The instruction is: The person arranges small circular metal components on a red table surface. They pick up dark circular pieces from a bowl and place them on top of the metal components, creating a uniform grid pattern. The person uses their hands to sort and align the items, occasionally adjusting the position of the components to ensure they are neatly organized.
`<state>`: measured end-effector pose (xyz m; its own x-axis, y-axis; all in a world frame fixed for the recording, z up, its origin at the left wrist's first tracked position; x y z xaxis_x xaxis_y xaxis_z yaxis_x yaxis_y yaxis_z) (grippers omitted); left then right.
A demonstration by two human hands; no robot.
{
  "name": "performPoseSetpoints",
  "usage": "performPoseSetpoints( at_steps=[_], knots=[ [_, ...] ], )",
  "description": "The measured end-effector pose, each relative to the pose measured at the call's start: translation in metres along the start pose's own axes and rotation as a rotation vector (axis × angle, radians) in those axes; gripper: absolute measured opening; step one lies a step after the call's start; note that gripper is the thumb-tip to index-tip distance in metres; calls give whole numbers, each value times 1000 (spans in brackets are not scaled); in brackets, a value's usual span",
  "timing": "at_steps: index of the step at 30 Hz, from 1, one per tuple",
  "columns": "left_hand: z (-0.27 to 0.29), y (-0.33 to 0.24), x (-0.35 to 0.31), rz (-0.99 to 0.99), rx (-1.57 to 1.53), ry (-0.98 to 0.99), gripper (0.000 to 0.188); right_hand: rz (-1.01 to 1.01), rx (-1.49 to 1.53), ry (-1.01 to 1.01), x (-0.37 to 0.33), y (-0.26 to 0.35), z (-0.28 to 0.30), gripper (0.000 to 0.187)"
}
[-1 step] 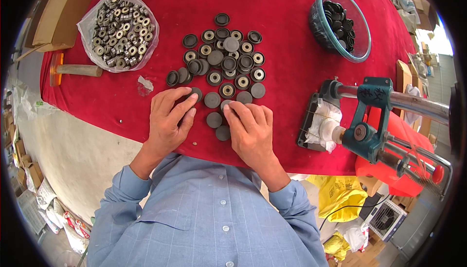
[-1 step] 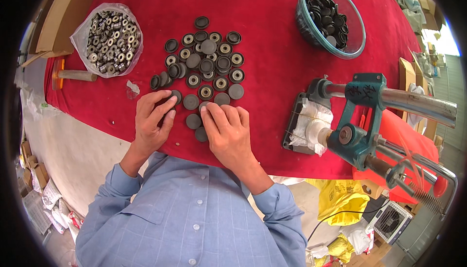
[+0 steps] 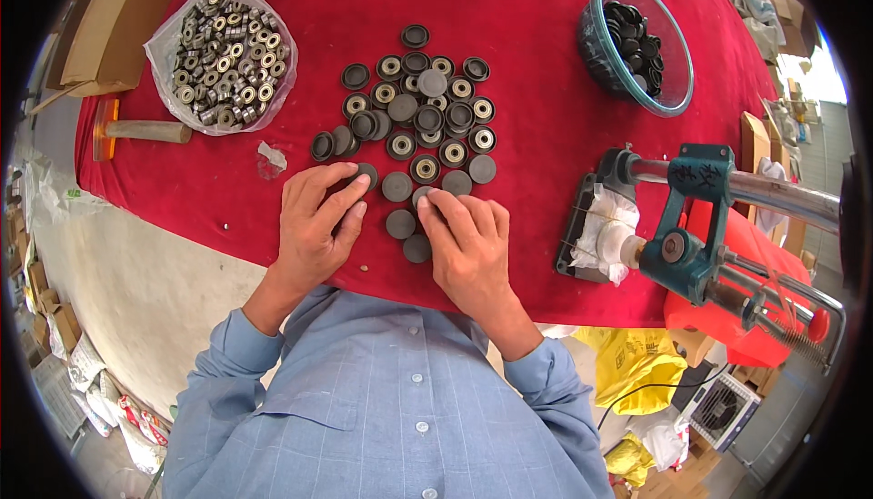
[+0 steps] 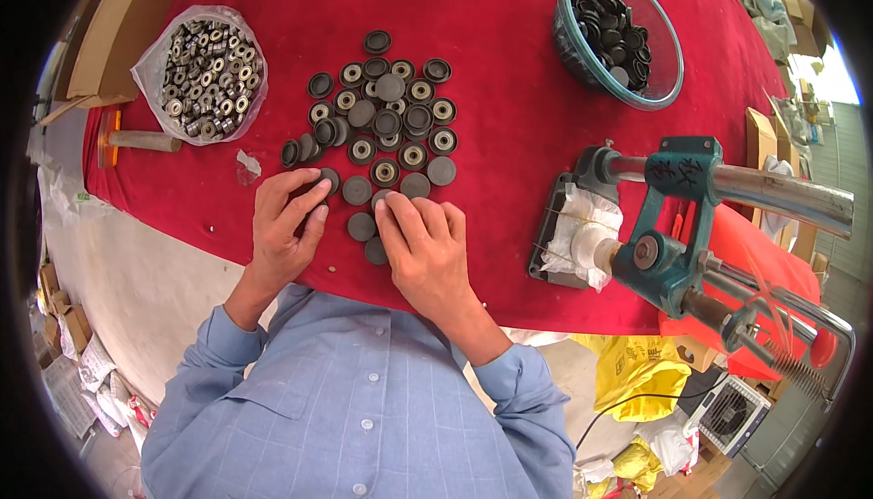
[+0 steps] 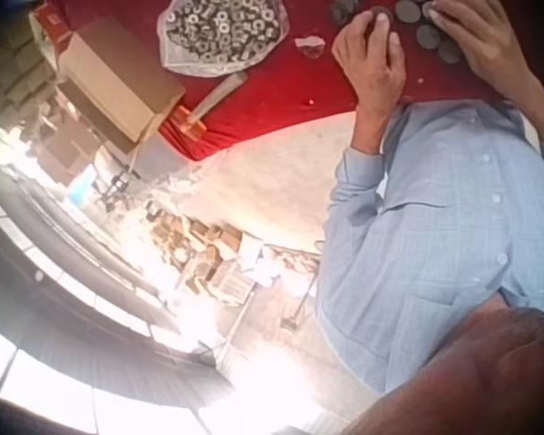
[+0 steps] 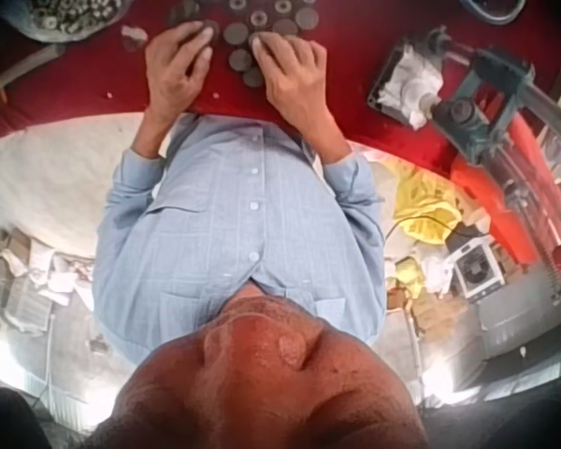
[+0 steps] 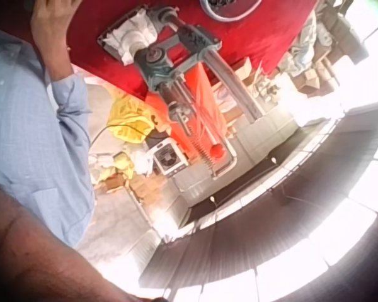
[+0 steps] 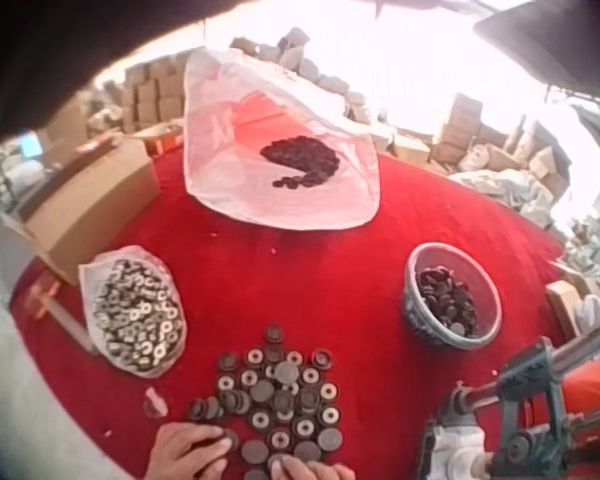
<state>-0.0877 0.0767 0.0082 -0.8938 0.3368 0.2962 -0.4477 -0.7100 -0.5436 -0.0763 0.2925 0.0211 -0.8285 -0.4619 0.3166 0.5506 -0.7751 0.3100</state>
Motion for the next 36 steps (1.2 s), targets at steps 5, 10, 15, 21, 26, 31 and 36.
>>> performPoseSetpoints(
  at_steps=[5,10,15,21,26,31,36],
  knots=[
    [9,10,-1,171,-105,-95,36,-25,-87,45,-15,10,-2,38],
    [17,31,20,170,68,-84,41,-62,-72,53,-14,12,-1,38],
    [20,47,20,191,-32,-142,33,-79,161,4,-2,1,6,32],
    [33,35,23,246,-164,-173,27,-146,204,-108,32,-21,19,35],
    [14,13,23,365,-524,-80,28,-215,153,-109,59,-48,18,37],
    [0,-10,56,233,-352,16,20,-237,124,-61,70,-64,14,37],
    [-19,-11,73,-15,-26,-12,24,-241,126,-22,69,-65,10,35]
  ],
)
Point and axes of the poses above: each hand's wrist, its own x-axis towards the middle knuckle, its own z-axis out of the back of the hand, y = z × x, the point moved 4 cm from there along x, towards the middle knuckle, and after that the axes turned 8 degrees about y, right-handed, at the moved point
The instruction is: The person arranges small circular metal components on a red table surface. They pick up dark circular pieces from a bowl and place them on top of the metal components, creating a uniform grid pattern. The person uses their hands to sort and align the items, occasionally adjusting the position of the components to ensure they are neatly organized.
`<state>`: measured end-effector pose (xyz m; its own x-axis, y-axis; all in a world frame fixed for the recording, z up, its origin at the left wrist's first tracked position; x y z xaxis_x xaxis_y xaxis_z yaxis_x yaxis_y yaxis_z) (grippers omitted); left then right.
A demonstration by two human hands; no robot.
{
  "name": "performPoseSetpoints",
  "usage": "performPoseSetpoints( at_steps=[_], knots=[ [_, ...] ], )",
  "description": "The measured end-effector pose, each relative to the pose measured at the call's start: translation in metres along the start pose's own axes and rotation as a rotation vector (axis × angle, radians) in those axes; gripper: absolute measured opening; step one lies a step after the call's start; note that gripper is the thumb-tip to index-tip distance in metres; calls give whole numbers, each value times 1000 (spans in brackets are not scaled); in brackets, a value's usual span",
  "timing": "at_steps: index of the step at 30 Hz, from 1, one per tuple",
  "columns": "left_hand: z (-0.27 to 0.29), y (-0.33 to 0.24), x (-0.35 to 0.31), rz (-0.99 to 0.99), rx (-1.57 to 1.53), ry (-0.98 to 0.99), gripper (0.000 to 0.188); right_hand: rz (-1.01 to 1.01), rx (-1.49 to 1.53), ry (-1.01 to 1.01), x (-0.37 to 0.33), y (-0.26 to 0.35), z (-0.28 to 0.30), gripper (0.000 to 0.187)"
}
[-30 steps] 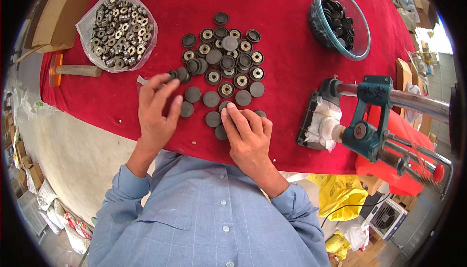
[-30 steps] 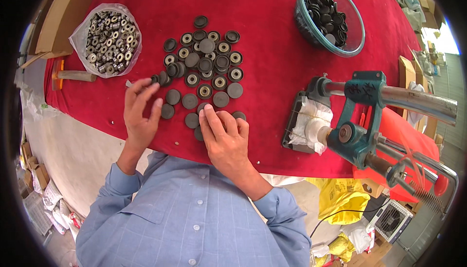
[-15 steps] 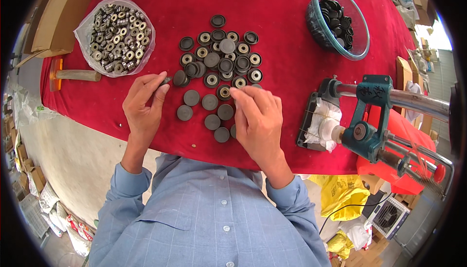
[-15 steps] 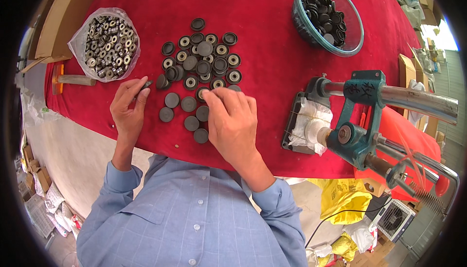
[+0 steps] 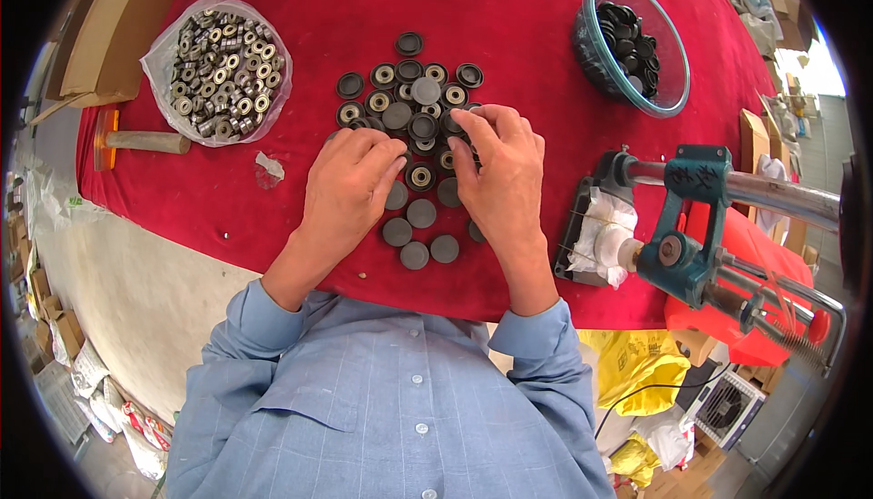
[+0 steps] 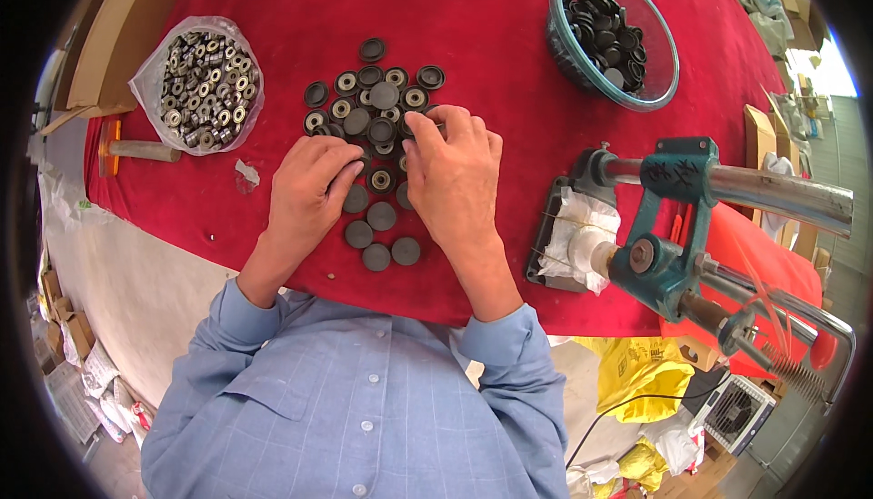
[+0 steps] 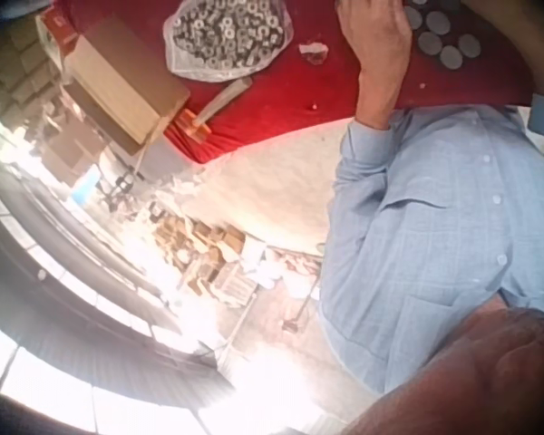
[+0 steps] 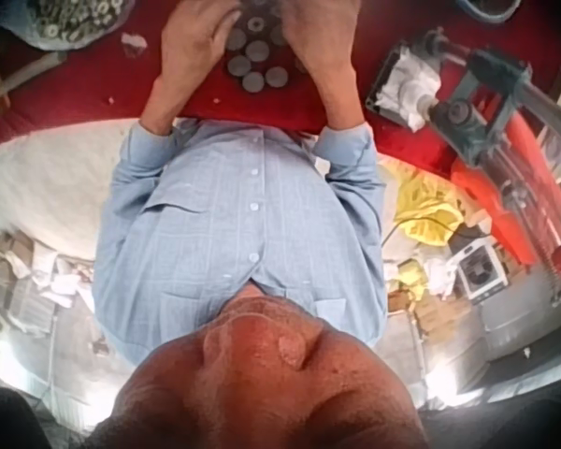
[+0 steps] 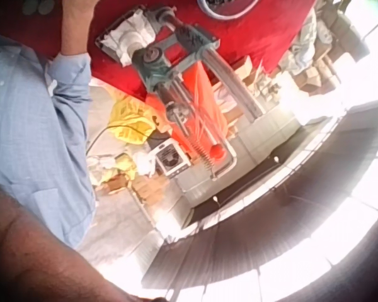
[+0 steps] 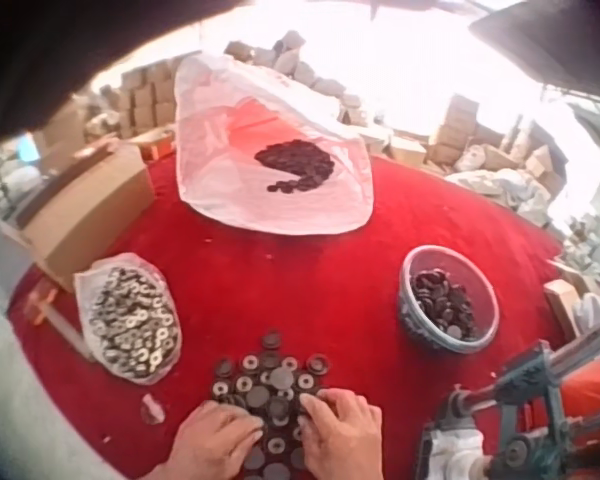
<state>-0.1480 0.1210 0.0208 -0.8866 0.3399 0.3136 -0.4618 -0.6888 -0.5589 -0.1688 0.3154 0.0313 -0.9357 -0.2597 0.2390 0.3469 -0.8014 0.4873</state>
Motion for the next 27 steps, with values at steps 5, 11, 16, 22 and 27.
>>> performPoseSetpoints(
  at_steps=[5,11,16,22,27],
  knots=[
    [-5,1,-3,55,31,-33,27,11,-22,14,0,-2,-7,34],
    [-1,4,-6,-3,40,-73,31,4,-14,14,3,-3,-10,38],
    [9,-15,-17,-95,180,77,40,-18,-40,3,7,-6,-10,45],
    [6,-14,-30,-42,372,232,54,-74,52,33,10,-11,-13,42],
    [5,-11,-31,6,304,176,51,-185,368,50,5,-17,-7,32]
  ],
)
Point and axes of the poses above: each hand's wrist, its own x-axis towards the middle knuckle, its own z-axis out of the back of the hand, y = z × x, the point moved 4 cm from there along x, towards the middle knuckle, and after that the axes turned 8 degrees about y, right-handed, at the moved point
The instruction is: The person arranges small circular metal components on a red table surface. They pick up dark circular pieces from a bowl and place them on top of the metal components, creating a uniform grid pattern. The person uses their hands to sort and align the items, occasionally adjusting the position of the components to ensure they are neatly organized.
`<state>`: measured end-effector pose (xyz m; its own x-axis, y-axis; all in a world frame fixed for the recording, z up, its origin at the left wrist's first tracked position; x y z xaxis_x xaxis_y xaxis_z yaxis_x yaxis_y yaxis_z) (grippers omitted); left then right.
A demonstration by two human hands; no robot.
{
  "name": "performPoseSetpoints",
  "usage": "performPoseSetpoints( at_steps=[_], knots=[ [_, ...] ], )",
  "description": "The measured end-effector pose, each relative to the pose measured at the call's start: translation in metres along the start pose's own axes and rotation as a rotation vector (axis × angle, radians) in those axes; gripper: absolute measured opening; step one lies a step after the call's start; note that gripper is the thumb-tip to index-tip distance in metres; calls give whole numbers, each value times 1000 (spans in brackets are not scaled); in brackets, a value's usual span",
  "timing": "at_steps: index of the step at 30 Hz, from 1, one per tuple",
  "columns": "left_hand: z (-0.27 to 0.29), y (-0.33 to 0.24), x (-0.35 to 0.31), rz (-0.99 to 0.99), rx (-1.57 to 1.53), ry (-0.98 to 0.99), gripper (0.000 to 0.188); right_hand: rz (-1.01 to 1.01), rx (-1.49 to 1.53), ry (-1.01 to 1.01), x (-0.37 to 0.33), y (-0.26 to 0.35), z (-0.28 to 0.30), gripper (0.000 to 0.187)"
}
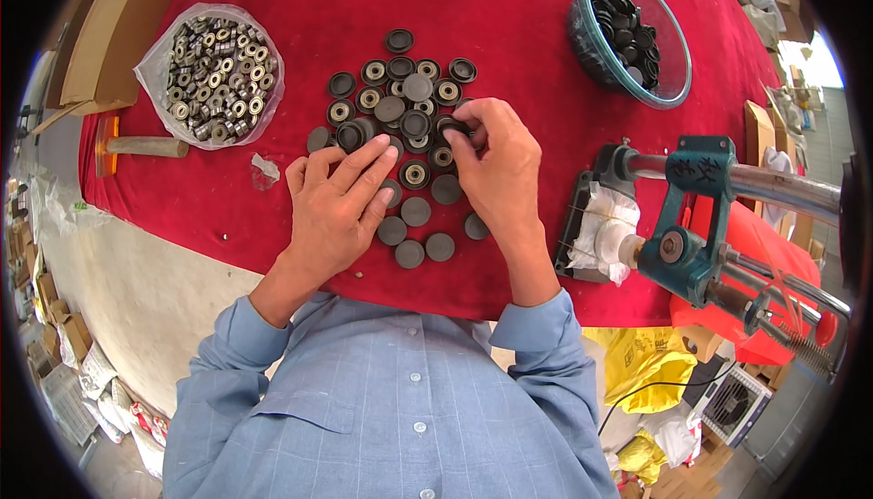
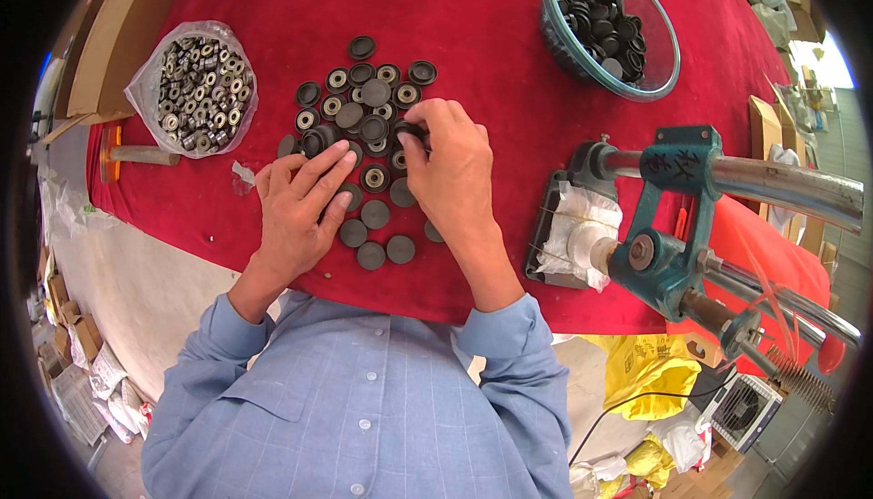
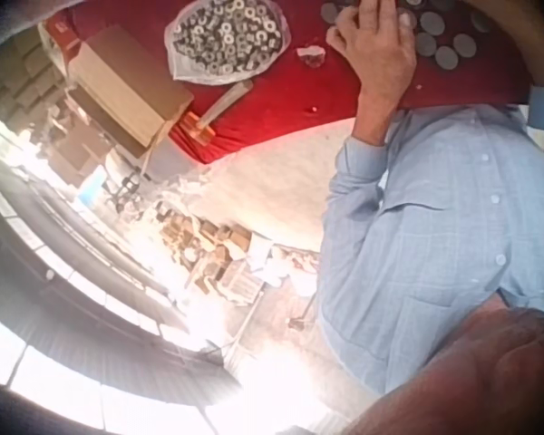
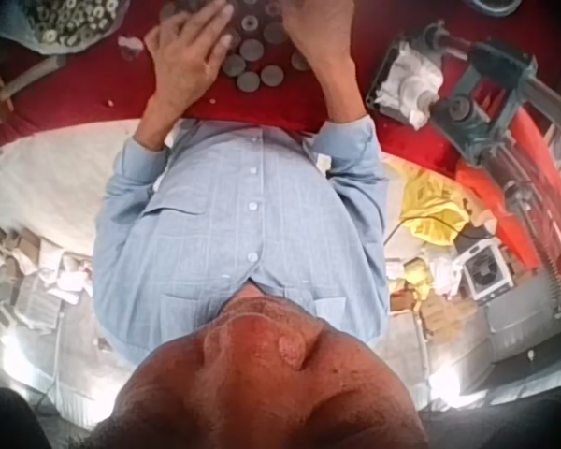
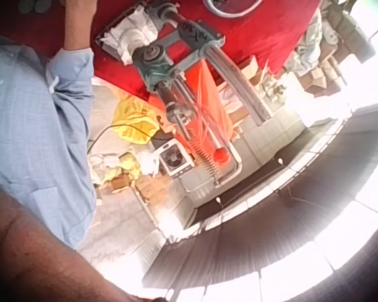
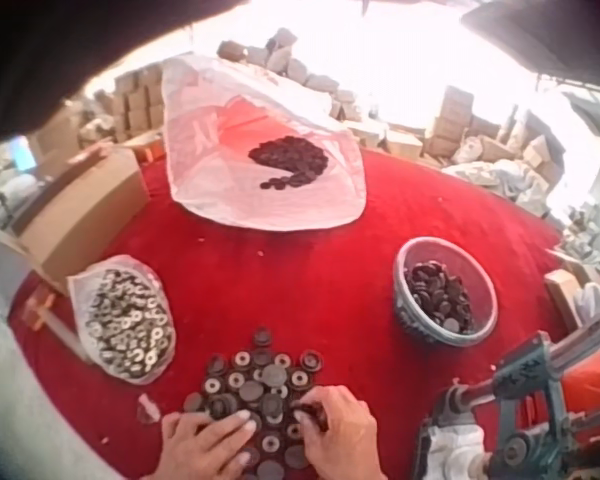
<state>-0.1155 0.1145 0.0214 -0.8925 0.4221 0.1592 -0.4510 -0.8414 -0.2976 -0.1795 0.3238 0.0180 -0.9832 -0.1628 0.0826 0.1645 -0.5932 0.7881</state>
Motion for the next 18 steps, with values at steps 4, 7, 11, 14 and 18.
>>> performPoseSetpoints(
  at_steps=[4,7,11,14,18],
  knots=[
    [-2,4,1,-20,30,-40,47,127,-67,-110,-11,6,5,26],
    [-3,0,1,-24,35,-40,47,231,-167,-153,-17,12,1,23],
    [-1,0,1,-18,12,-20,50,359,-314,-150,-23,14,-5,19],
    [-4,1,0,-22,-2,-33,50,383,-340,-127,-28,12,-9,18],
    [-6,1,-2,-32,3,-56,50,391,-353,-67,-35,12,-8,22]
  ],
)
Point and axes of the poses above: each hand's wrist, its own x-axis towards the middle knuckle, its own z-axis out of the back of the hand, y = z × x, the point moved 4 cm from there along x, towards the middle knuckle, and after that the axes turned 8 degrees about y, right-handed, at the moved point
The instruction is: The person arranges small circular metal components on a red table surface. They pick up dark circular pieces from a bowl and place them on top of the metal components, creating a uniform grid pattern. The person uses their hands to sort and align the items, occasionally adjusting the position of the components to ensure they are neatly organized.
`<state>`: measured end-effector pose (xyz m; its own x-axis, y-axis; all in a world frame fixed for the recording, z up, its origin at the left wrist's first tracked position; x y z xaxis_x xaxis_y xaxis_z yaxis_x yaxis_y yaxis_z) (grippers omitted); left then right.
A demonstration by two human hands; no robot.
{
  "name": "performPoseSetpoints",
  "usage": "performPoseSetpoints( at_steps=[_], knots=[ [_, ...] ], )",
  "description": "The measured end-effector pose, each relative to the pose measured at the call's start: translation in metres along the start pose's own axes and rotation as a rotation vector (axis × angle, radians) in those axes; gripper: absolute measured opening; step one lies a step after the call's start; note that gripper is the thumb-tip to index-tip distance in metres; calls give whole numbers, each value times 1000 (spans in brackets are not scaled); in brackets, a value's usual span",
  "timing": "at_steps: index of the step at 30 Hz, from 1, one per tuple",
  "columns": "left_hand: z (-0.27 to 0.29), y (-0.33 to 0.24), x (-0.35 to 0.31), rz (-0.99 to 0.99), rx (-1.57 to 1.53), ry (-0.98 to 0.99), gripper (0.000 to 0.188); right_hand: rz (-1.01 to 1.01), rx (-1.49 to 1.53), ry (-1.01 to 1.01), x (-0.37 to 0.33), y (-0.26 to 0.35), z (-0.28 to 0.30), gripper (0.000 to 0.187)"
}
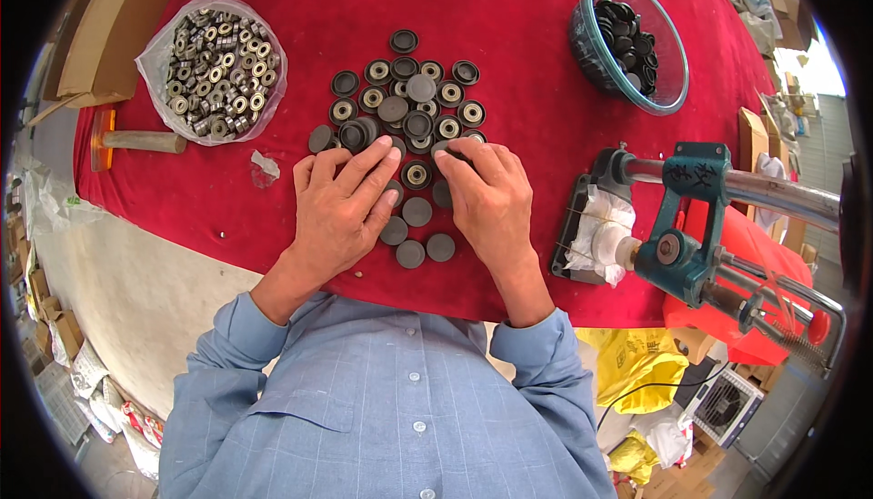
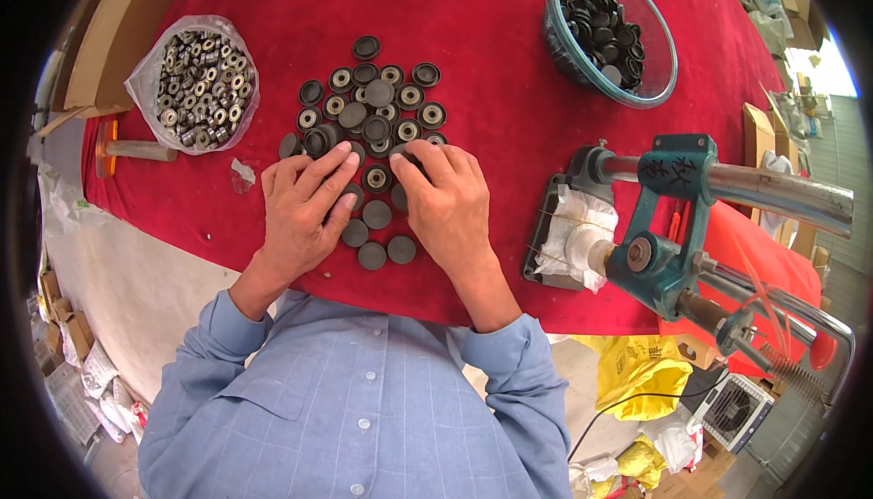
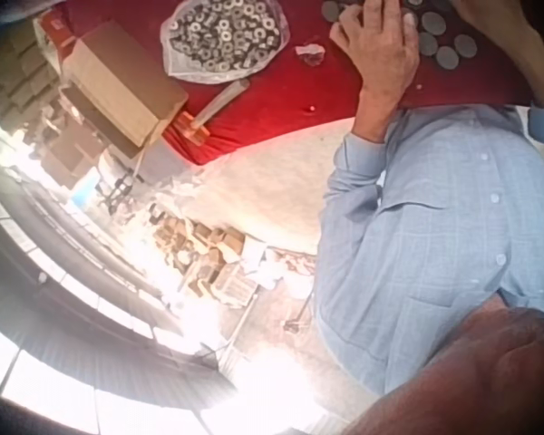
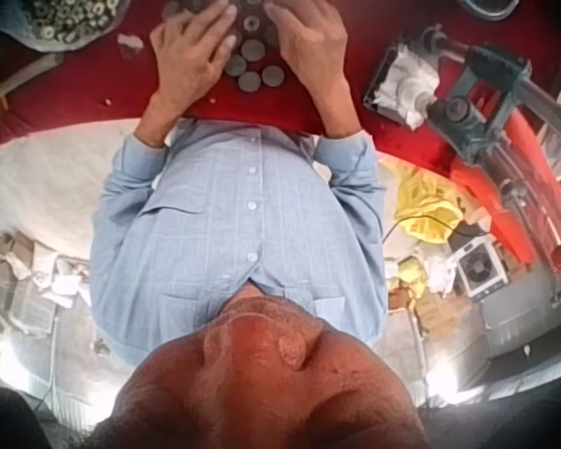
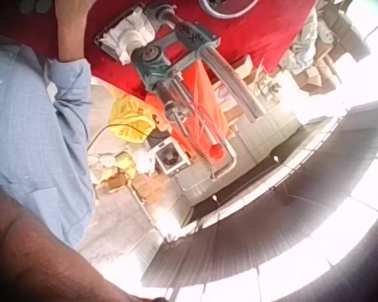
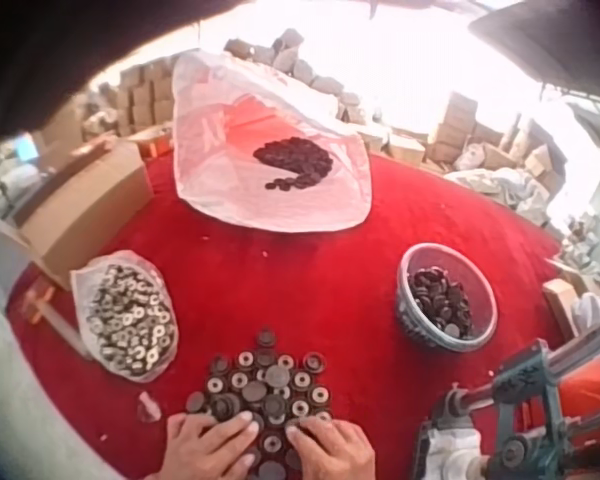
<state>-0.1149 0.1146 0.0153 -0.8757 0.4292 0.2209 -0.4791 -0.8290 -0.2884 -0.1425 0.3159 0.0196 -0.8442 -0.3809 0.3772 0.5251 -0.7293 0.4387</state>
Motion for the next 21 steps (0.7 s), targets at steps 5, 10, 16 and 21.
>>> performPoseSetpoints(
  at_steps=[5,10,16,21],
  knots=[
    [-2,0,-2,25,-38,28,51,15,-65,56,-16,3,1,33],
    [0,-3,-3,39,-79,42,53,-5,-163,100,-31,10,0,40],
    [14,33,-2,152,-238,-205,50,-77,-240,122,-38,19,-4,45],
    [9,61,-1,269,-268,-149,44,-95,-171,128,-29,15,3,45]
  ],
)
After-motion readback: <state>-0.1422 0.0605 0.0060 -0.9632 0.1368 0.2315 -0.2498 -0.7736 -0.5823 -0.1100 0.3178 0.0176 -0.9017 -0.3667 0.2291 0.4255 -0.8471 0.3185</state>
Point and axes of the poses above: each hand's wrist, its own x-axis towards the middle knuckle, its own z-axis out of the back of the hand, y = z × x, the point moved 4 cm from there along x, towards the middle knuckle, and after that the axes turned 8 degrees about y, right-handed, at the moved point
